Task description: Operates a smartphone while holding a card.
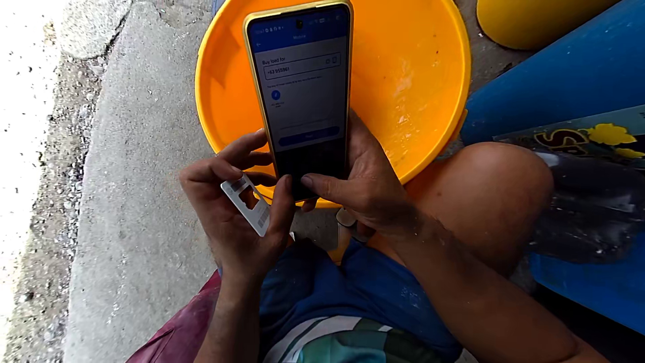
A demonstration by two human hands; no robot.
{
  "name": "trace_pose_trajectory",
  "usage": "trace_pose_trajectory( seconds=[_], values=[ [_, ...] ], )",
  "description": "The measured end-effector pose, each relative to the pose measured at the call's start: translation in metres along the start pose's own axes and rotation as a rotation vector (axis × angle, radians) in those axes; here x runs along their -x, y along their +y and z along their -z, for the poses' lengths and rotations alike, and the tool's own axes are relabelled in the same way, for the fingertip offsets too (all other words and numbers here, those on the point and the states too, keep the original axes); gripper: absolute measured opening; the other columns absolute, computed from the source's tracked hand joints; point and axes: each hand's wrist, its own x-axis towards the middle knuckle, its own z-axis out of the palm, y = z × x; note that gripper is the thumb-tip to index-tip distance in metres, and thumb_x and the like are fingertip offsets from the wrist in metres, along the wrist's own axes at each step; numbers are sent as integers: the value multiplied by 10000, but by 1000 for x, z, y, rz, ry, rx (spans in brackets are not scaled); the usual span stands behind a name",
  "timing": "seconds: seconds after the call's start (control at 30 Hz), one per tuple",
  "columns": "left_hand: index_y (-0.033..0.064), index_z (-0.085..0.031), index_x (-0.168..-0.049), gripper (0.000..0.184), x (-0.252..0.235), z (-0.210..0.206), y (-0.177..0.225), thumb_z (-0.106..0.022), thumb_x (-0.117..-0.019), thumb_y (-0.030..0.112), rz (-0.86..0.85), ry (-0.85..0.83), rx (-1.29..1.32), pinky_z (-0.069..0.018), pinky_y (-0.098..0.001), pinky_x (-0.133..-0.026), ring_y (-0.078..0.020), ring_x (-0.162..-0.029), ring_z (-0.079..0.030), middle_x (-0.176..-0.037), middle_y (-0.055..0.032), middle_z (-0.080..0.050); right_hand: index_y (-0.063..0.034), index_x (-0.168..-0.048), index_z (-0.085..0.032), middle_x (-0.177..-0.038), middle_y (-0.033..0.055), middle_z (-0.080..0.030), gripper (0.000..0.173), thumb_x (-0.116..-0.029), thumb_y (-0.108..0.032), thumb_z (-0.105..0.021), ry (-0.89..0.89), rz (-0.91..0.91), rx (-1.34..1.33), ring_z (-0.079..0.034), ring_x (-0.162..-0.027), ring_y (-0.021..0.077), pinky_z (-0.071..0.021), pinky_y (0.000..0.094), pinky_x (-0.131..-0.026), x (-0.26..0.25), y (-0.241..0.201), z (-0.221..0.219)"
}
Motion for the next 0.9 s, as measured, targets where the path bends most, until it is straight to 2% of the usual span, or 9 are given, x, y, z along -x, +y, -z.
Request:
trace_pose_trajectory(
  seconds=[0.1, 0.17, 0.23, 0.33, 0.6, 0.7, 0.77, 0.83, 0.9],
  values=[
    [152, -406, -1175, 463, -1, -3, -1, -752, -873, 95, -5, 47, -67, -588, -281, -757, -166, -1031, -676, -1312, -56, -610, -124, -1438, -380, -1133, 162, -637, 704, -837, 107, -663, -2, 11, 55, -716, -841, 271, -646, 379, -591, 2, 2, -1],
    [160, -412, -1182, 471, -4, -5, -4, -758, -870, 90, -7, 78, -75, -588, -275, -744, -157, -1003, -671, -1289, -44, -608, -133, -1427, -394, -1129, 162, -648, 715, -823, 111, -688, -21, 6, 73, -719, -884, 292, -659, 419, -656, 1, 4, 0],
    [170, -420, -1190, 468, -3, -5, -7, -755, -871, 100, -7, 92, -64, -590, -281, -755, -159, -1001, -667, -1279, -38, -606, -142, -1423, -410, -1120, 145, -661, 708, -826, 99, -706, -34, 10, 97, -721, -902, 277, -662, 414, -706, 2, 6, 1],
    [164, -442, -1197, 437, 1, -1, -8, -749, -886, 141, 3, 99, -23, -596, -309, -759, -193, -985, -684, -1267, -67, -631, -151, -1434, -408, -1142, 165, -660, 700, -848, 73, -716, -59, -17, 36, -724, -918, 297, -661, 428, -748, 2, 8, 3],
    [171, -452, -1200, 460, 2, 12, -9, -775, -876, 125, 33, 73, 94, -611, -332, -776, -219, -978, -697, -1272, -87, -639, -157, -1414, -412, -1162, 181, -641, 668, -855, 77, -692, -120, -45, -95, -718, -937, 310, -653, 445, -753, 0, 10, 2],
    [180, -471, -1224, 505, -3, 20, -10, -817, -856, 167, 39, 11, 212, -613, -322, -808, -215, -1015, -696, -1289, -85, -638, -167, -1425, -408, -1183, 181, -638, 664, -868, 65, -685, -139, -42, -131, -718, -948, 317, -654, 447, -746, -1, 10, 3],
    [196, -500, -1234, 553, -7, 27, -13, -865, -821, 246, 46, -54, 352, -601, -339, -864, -219, -1084, -676, -1307, -74, -631, -171, -1443, -401, -1202, 189, -633, 664, -880, 45, -682, -150, -33, -143, -716, -954, 333, -654, 459, -733, 0, 9, 6],
    [202, -528, -1212, 637, -11, 36, -16, -926, -727, 311, 11, -67, 522, -580, -377, -920, -239, -1159, -641, -1329, -74, -614, -184, -1469, -384, -1221, 190, -625, 687, -884, 24, -678, -151, -26, -126, -713, -959, 344, -655, 468, -719, 3, 6, 9],
    [198, -565, -1196, 703, -13, 46, -13, -966, -633, 325, -51, -46, 683, -571, -386, -927, -237, -1174, -618, -1346, -70, -588, -203, -1479, -378, -1235, 168, -628, 722, -864, -8, -703, -134, -12, -96, -715, -965, 333, -660, 460, -709, 4, 5, 8]
  ],
)
